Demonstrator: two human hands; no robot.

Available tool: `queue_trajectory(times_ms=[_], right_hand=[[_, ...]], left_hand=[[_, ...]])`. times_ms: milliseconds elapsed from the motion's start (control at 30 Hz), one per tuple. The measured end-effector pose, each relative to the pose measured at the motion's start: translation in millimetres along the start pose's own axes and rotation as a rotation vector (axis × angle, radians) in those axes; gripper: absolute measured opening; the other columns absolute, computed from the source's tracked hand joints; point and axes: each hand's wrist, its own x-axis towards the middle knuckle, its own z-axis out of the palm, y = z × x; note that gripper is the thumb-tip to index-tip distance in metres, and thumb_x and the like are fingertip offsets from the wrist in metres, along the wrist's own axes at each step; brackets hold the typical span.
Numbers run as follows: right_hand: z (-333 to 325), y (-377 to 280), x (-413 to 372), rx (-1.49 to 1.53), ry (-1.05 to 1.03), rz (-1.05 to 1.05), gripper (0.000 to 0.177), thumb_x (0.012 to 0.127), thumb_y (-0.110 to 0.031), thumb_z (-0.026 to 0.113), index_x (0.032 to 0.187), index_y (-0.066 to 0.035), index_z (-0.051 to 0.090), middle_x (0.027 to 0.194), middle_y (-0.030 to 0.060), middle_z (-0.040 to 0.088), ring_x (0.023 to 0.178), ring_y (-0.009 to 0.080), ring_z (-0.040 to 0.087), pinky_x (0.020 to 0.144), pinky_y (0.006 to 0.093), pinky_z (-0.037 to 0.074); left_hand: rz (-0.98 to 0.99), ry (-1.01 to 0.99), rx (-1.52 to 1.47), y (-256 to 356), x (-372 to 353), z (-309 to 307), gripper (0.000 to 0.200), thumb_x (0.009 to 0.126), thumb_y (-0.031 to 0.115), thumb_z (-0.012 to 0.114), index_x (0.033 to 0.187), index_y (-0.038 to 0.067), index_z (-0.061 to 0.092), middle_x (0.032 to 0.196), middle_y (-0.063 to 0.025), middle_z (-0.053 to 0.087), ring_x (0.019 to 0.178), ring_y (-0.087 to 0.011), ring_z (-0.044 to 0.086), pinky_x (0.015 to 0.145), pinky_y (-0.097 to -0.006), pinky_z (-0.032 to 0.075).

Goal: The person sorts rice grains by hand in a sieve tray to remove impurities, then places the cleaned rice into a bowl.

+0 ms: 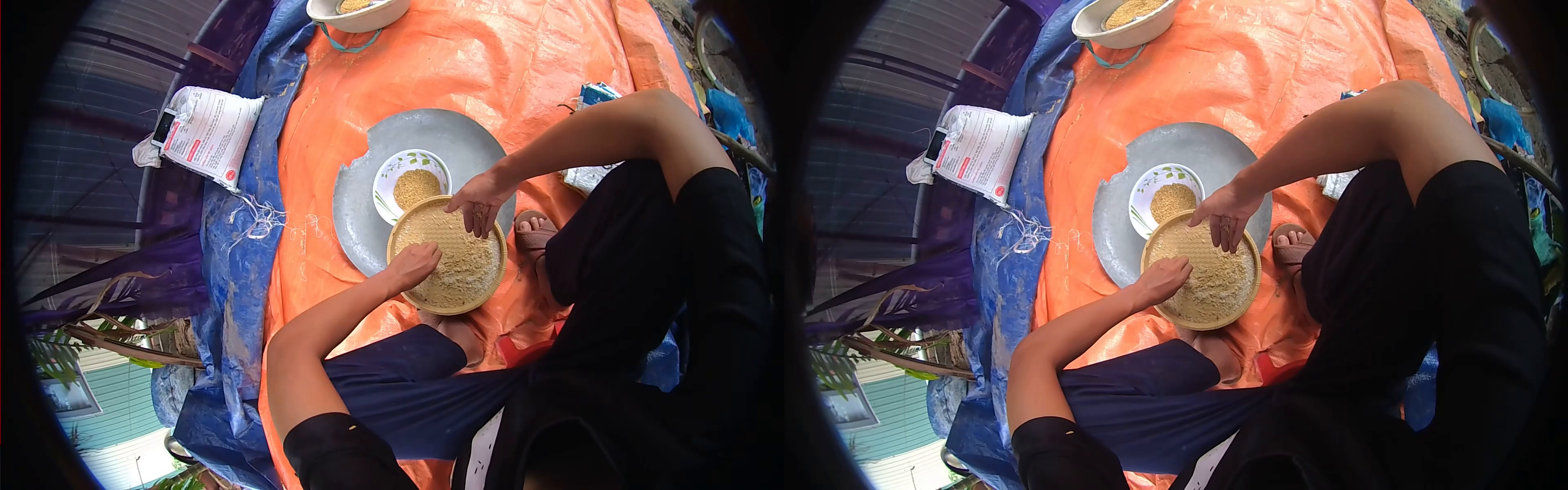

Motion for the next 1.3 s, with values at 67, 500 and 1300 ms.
queue_trajectory(times_ms=[67, 500, 1300], right_hand=[[-0.2, 0.3, -0.4, -0.008, 0.002, -0.003, 0.075, 0.093, -0.056, 0.045, 0.115, 0.015, 0.055, 0.112, 0.0291, 0.061, 0.103, 0.0324, 0.065, 0.094, 0.0361, 0.052], [-0.7, 1.5, 1.5, -0.026, 0.008, 0.009, 0.074, 0.093, -0.056, 0.046, 0.112, 0.014, 0.057, 0.109, 0.0279, 0.063, 0.101, 0.0317, 0.066, 0.093, 0.0356, 0.053], [-2.3, 3.3, 4.2, -0.022, 0.002, 0.001, 0.074, 0.092, -0.057, 0.047, 0.11, 0.014, 0.058, 0.107, 0.0278, 0.063, 0.099, 0.0319, 0.066, 0.092, 0.0361, 0.053]], left_hand=[[0.005, 0.009, -0.008, -0.6, 0.1, 0.5, 0.009, 0.079, 0.006, 0.054, 0.086, 0.001, 0.051, 0.084, -0.0139, 0.052, 0.078, -0.0301, 0.06, 0.068, -0.0396, 0.05], [0.0, 0.002, -0.04, 0.0, 1.2, -3.8, 0.013, 0.079, 0.009, 0.057, 0.086, 0.0, 0.05, 0.084, -0.0149, 0.051, 0.076, -0.0317, 0.059, 0.067, -0.0408, 0.049], [-0.058, 0.001, -0.055, -5.1, 2.9, -7.2, 0.015, 0.08, 0.012, 0.059, 0.085, 0.0, 0.051, 0.083, -0.015, 0.053, 0.074, -0.0324, 0.061, 0.066, -0.0427, 0.049]])
